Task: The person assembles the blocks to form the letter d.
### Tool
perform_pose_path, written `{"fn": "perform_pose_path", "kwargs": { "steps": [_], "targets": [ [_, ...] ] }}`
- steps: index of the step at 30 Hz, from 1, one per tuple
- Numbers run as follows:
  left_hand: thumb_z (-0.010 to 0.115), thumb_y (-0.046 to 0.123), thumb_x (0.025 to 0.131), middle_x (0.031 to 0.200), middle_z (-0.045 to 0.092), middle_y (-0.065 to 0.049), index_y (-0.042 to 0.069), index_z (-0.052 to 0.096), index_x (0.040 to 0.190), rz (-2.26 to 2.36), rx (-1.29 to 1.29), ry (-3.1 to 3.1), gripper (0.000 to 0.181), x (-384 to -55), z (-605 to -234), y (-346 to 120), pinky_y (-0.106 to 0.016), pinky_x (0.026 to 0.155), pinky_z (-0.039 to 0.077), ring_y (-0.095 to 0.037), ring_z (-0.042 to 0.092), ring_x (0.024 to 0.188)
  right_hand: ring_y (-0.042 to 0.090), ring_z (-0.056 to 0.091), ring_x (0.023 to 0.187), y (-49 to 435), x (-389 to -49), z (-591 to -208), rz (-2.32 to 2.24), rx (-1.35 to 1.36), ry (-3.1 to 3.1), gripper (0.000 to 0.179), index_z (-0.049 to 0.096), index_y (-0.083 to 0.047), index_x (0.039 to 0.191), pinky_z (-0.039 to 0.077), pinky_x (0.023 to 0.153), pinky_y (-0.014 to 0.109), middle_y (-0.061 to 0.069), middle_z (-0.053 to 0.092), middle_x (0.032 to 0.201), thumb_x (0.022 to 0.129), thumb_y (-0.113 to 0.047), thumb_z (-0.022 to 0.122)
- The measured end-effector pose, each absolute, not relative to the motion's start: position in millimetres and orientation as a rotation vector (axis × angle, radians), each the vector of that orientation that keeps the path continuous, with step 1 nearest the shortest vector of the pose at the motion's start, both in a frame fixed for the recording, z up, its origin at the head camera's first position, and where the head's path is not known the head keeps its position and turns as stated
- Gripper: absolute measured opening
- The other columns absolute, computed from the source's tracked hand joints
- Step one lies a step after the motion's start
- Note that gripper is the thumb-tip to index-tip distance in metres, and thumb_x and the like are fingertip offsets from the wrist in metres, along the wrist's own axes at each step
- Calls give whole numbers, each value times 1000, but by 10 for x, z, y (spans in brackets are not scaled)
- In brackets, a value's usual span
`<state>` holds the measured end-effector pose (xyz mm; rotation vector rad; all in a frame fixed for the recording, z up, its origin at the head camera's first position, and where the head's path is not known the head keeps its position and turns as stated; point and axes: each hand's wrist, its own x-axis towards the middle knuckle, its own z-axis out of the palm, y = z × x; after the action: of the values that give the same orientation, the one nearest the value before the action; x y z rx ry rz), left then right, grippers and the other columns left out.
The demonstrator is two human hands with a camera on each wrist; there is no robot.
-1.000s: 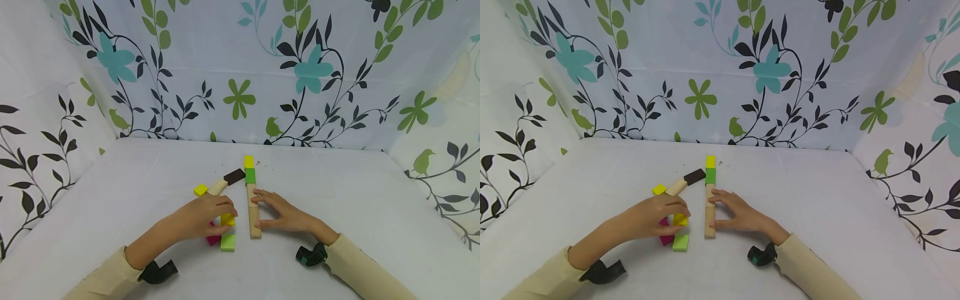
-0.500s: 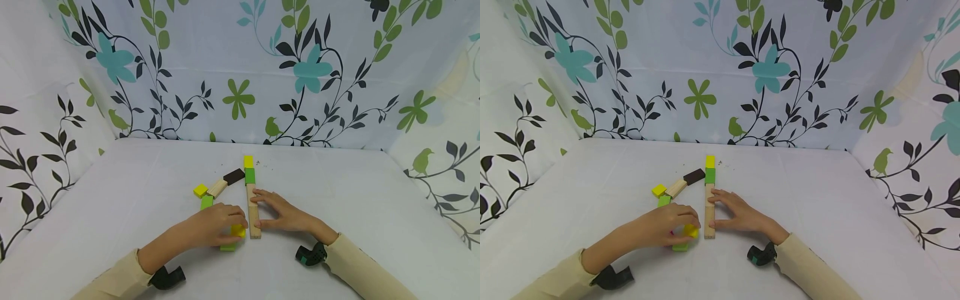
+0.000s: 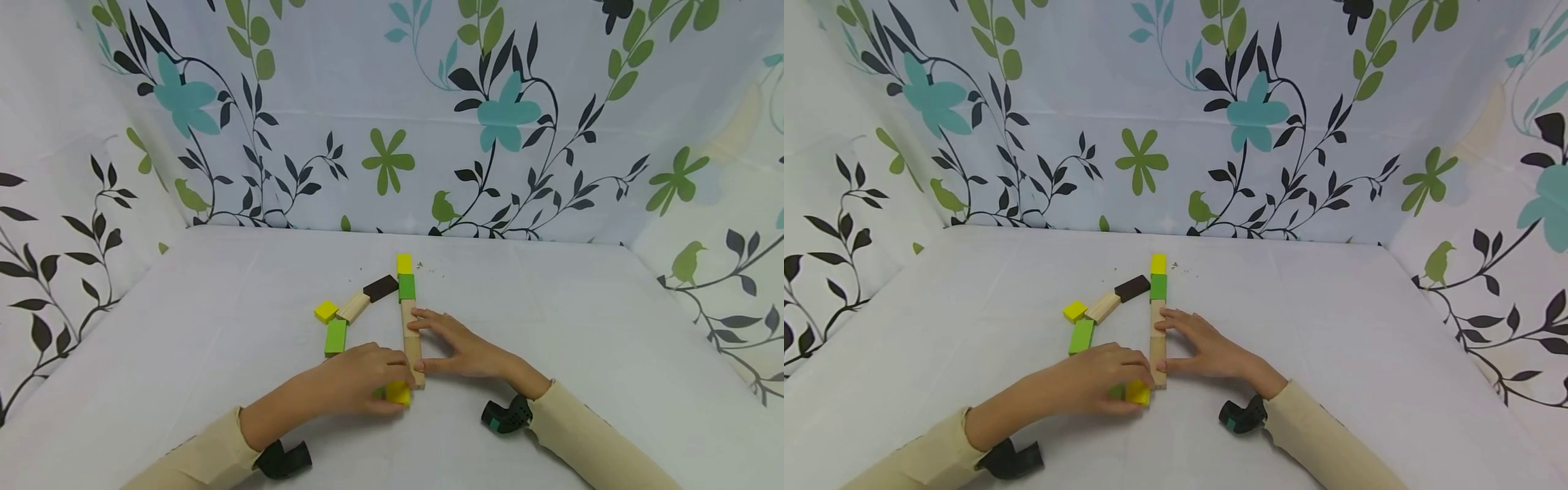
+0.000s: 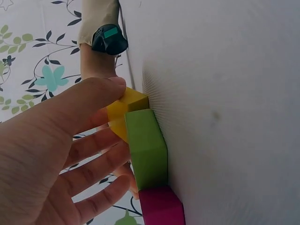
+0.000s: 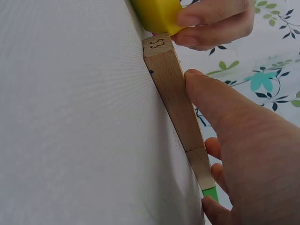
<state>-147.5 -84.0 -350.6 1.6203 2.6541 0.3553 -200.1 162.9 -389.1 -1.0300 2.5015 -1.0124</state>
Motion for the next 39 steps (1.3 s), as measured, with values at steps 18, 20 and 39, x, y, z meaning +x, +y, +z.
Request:
{"fn": "perform_pose_path", "kwargs": {
  "steps": [18,20,39],
  "targets": [
    [69,37,90,97,63,10,19,68,104,386,1554,2645,22,-1494,-3542,-876,-22,79,45,0,49,79,32,12,149,1608,-1979,-3880,-1013,-989,2507,63,46,-23,143,11,115,61,-2,22,161,88,-41,70],
    [67,37,91,98,64,10,19,69,104,387,1561,2668,22,-1506,-3540,-883,-22,80,46,0,52,80,32,12,149,1605,-1976,-3876,-1012,-989,2508,63,46,-22,143,11,115,61,-2,22,161,88,-41,70],
    [67,28,92,100,68,3,14,71,102,476,1528,2824,17,-1704,-3492,-1117,-22,78,52,-10,63,85,33,11,149,1600,-1982,-3901,-1009,-977,2503,63,46,-23,142,9,115,62,-3,20,161,88,-43,70]
  ]
}}
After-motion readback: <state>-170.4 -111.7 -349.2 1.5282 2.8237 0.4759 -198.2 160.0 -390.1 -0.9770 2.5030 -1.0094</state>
